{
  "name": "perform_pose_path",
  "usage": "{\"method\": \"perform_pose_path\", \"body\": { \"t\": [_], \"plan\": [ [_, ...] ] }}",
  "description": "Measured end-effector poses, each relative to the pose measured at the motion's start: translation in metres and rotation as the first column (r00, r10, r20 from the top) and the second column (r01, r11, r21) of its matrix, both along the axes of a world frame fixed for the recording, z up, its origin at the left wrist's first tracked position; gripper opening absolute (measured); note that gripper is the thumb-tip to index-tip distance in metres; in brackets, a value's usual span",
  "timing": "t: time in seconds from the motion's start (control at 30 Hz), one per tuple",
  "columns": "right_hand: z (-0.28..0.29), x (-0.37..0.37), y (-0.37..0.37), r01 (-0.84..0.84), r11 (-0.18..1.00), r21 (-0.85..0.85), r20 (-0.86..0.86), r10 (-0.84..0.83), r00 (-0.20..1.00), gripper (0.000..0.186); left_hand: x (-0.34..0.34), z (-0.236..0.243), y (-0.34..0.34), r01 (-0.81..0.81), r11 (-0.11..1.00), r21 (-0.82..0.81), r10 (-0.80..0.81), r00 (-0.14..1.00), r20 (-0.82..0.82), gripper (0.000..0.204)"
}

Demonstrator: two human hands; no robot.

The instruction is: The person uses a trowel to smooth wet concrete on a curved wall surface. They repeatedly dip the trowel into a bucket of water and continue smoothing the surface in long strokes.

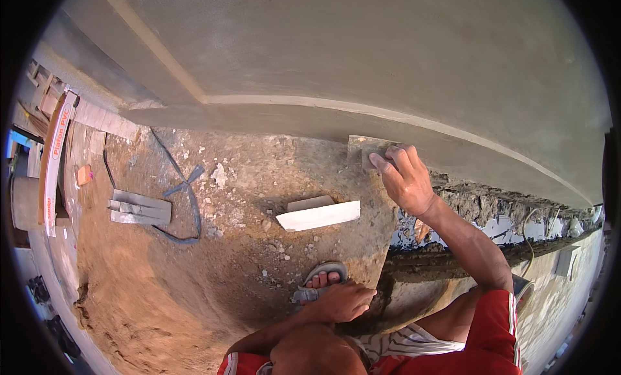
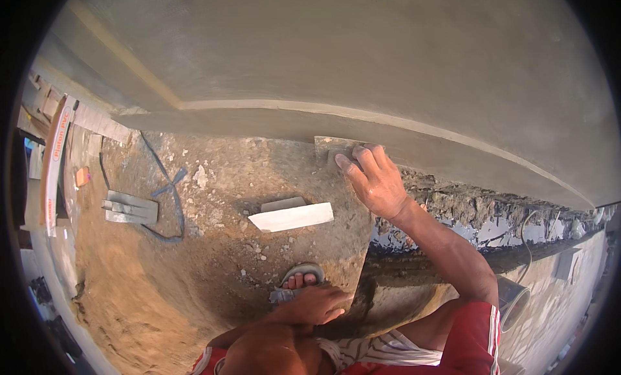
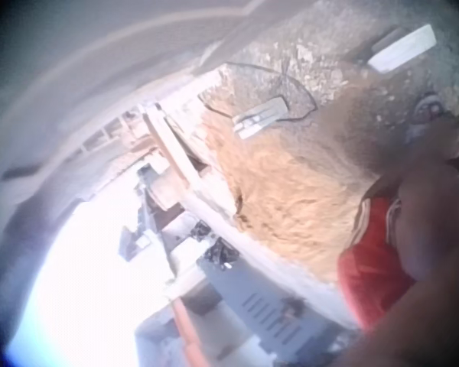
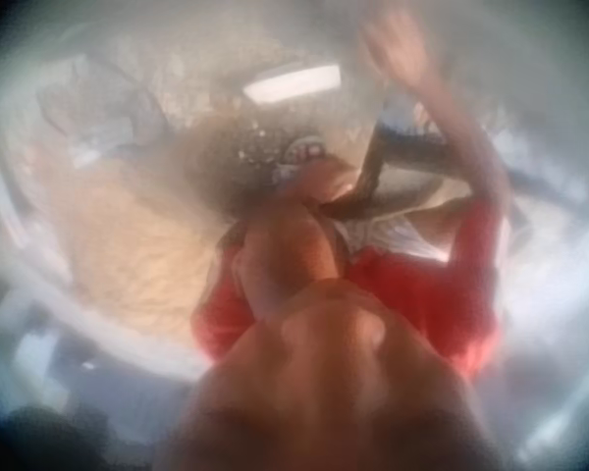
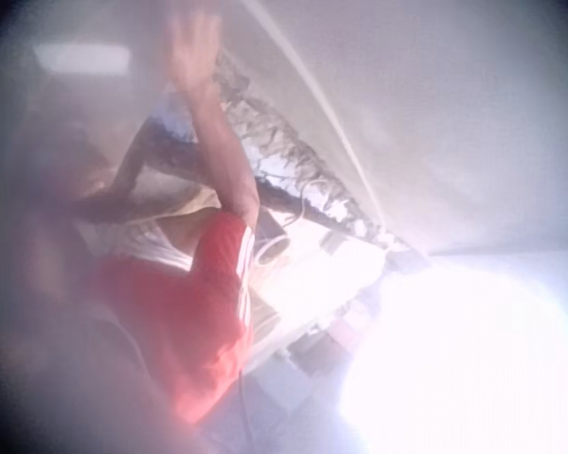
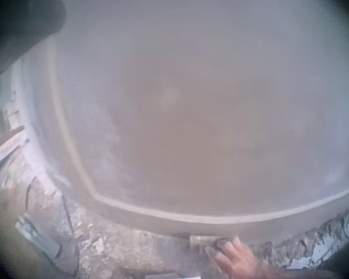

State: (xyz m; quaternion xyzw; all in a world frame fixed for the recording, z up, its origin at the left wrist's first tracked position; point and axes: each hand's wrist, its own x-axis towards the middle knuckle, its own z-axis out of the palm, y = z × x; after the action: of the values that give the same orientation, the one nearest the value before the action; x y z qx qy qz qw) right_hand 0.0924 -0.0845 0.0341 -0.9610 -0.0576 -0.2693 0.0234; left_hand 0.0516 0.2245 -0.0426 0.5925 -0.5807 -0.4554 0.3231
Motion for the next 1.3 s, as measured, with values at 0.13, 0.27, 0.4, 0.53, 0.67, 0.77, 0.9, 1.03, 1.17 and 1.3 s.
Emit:
{"method": "perform_pose_path", "body": {
  "t": [0.13, 0.27, 0.4, 0.53, 0.67, 0.77, 0.9, 1.03, 1.17, 1.3],
  "plan": [
    [0.024, 0.030, 0.015, -0.018, 0.997, 0.069, 0.085, 0.012, 0.996, 0.058, 0.000, -0.003, -0.002, 0.000, 1.000, -0.011, 0.000, 1.000, -0.011, 0.042],
    [0.022, 0.063, 0.024, -0.022, 1.000, 0.009, 0.087, 0.021, 0.996, 0.056, -0.002, -0.010, -0.001, 0.002, 0.999, -0.048, -0.003, 1.000, -0.022, 0.045],
    [-0.001, 0.056, 0.031, -0.034, 0.999, -0.030, -0.064, 0.032, 0.997, 0.054, 0.002, -0.007, -0.002, 0.045, 0.999, 0.005, -0.044, 0.997, -0.060, 0.047],
    [0.028, 0.058, 0.042, -0.093, 0.994, 0.054, -0.014, 0.093, 0.996, 0.050, -0.001, -0.009, 0.000, 0.023, 1.000, 0.009, -0.022, 0.999, -0.049, 0.046],
    [0.055, 0.081, 0.048, -0.112, 0.992, 0.063, 0.109, 0.105, 0.988, 0.047, -0.002, -0.011, -0.001, -0.004, 1.000, -0.017, 0.003, 0.998, -0.060, 0.046],
    [0.052, 0.096, 0.046, -0.102, 0.995, 0.020, 0.130, 0.099, 0.987, 0.052, -0.006, -0.020, 0.002, -0.019, 0.999, -0.049, 0.018, 0.999, -0.028, 0.046],
    [0.030, 0.102, 0.041, -0.045, 0.998, -0.039, 0.048, 0.047, 0.998, 0.049, -0.004, -0.018, 0.001, 0.003, 1.000, -0.009, -0.003, 0.999, -0.045, 0.048],
    [0.015, 0.078, 0.043, -0.089, 0.995, -0.040, -0.106, 0.085, 0.991, 0.047, -0.003, -0.018, 0.001, 0.020, 1.000, -0.008, -0.020, 0.999, -0.039, 0.050],
    [0.043, 0.072, 0.050, -0.139, 0.988, 0.059, -0.096, 0.144, 0.985, 0.054, -0.006, -0.017, 0.003, -0.022, 0.999, -0.029, 0.021, 0.999, -0.044, 0.050],
    [0.081, 0.093, 0.052, -0.173, 0.982, 0.081, -0.024, 0.175, 0.984, 0.057, -0.006, -0.017, 0.002, -0.065, 0.993, -0.096, 0.064, 0.998, -0.016, 0.047]
  ]
}}
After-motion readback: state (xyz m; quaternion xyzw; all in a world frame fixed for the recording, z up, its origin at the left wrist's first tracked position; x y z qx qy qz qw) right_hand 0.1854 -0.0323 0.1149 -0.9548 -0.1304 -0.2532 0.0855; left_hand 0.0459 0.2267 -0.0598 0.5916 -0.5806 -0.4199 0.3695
